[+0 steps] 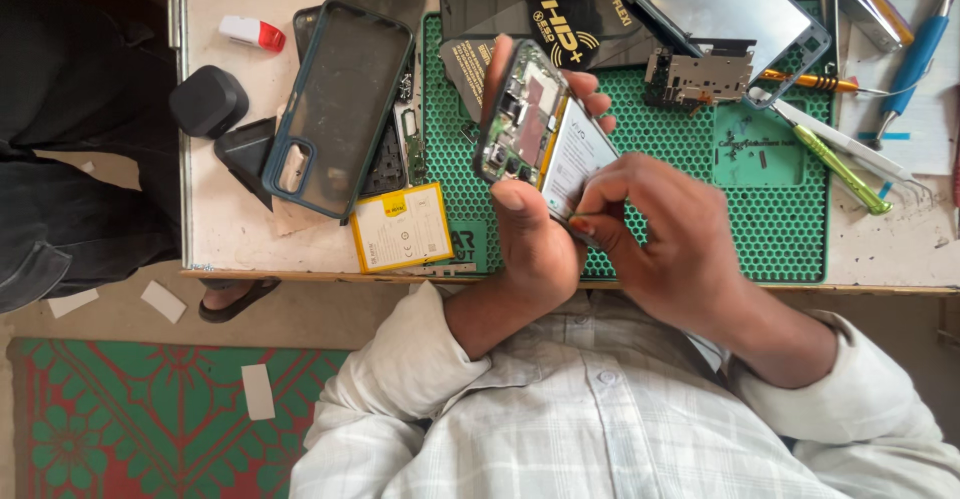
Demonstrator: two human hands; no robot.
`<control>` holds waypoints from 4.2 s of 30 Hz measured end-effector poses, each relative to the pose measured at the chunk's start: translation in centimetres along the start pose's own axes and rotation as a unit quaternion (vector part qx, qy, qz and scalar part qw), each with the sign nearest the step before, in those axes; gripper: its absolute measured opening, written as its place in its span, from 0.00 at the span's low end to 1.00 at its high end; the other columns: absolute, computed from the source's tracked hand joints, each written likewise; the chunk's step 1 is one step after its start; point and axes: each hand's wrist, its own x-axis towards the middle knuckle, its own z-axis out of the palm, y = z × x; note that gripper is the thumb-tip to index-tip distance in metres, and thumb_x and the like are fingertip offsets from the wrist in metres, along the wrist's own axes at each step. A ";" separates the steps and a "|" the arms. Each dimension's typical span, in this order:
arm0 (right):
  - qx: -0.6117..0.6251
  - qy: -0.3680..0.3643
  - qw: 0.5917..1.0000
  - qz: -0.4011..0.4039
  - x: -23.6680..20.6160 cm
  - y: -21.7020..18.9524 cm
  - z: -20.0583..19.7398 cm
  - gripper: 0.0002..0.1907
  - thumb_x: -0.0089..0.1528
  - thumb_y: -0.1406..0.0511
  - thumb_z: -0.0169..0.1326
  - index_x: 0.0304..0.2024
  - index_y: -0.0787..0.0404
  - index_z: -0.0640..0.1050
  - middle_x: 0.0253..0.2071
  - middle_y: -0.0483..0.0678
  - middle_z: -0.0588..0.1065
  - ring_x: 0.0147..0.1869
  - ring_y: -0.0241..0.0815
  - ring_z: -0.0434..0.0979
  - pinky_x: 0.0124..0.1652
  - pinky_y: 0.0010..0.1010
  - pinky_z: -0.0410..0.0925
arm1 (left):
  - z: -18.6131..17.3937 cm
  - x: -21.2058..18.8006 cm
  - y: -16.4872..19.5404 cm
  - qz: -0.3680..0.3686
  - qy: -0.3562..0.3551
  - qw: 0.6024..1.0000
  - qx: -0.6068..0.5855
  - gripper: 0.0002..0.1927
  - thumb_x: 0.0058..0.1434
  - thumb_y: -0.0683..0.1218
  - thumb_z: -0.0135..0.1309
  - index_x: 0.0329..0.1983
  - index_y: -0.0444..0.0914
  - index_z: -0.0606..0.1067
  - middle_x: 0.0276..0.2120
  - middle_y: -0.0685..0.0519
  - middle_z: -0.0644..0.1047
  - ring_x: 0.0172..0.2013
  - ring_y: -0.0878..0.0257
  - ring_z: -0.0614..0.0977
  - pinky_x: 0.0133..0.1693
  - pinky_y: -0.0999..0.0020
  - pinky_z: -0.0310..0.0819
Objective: The person uses a screwdriver to remove screws from the back of a smartphone, then removes the back cover and battery. They continue to remove internal components and place them on the workbench.
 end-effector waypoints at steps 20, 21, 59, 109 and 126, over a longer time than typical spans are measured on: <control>0.097 0.057 0.993 -0.043 -0.7 0.0 0.4 0.13 0.63 0.72 0.64 0.46 0.69 0.74 0.44 0.53 0.77 0.43 0.42 0.80 0.40 0.29 0.74 | 0.0 0.6 -0.8 0.070 0.026 0.997 0.036 0.60 0.59 0.82 0.47 0.80 0.42 0.45 0.54 0.47 0.66 0.48 0.60 0.68 0.54 0.61 0.65; 0.087 0.052 0.994 -0.039 -0.6 0.0 0.2 0.13 0.62 0.72 0.65 0.45 0.68 0.75 0.43 0.52 0.78 0.43 0.41 0.80 0.40 0.29 0.73 | 0.0 0.5 -0.9 0.073 0.027 0.996 0.035 0.59 0.60 0.81 0.46 0.80 0.42 0.45 0.54 0.47 0.66 0.49 0.60 0.68 0.55 0.61 0.65; 0.071 -0.065 0.994 0.060 -1.4 1.3 -1.1 0.15 0.58 0.72 0.66 0.44 0.65 0.76 0.40 0.48 0.80 0.40 0.36 0.82 0.40 0.27 0.74 | -1.0 0.3 -2.1 0.091 0.042 0.994 0.049 0.49 0.71 0.77 0.40 0.79 0.37 0.51 0.50 0.46 0.70 0.47 0.60 0.72 0.54 0.64 0.67; 0.013 0.008 0.999 -0.049 -0.4 2.1 1.6 0.13 0.60 0.81 0.56 0.44 0.66 0.76 0.39 0.52 0.78 0.40 0.43 0.84 0.37 0.29 0.75 | -5.4 -2.0 3.1 0.032 -0.154 0.864 0.479 0.08 0.76 0.39 0.46 0.52 0.29 0.65 0.32 0.42 0.77 0.30 0.45 0.81 0.32 0.55 0.73; -0.019 -0.025 0.996 -0.083 0.1 2.7 0.3 0.14 0.58 0.73 0.66 0.39 0.65 0.72 0.37 0.52 0.75 0.35 0.42 0.78 0.33 0.30 0.71 | -4.6 -2.2 2.8 -0.014 -0.116 0.892 0.436 0.21 0.78 0.44 0.39 0.69 0.26 0.65 0.38 0.43 0.79 0.33 0.62 0.80 0.38 0.66 0.75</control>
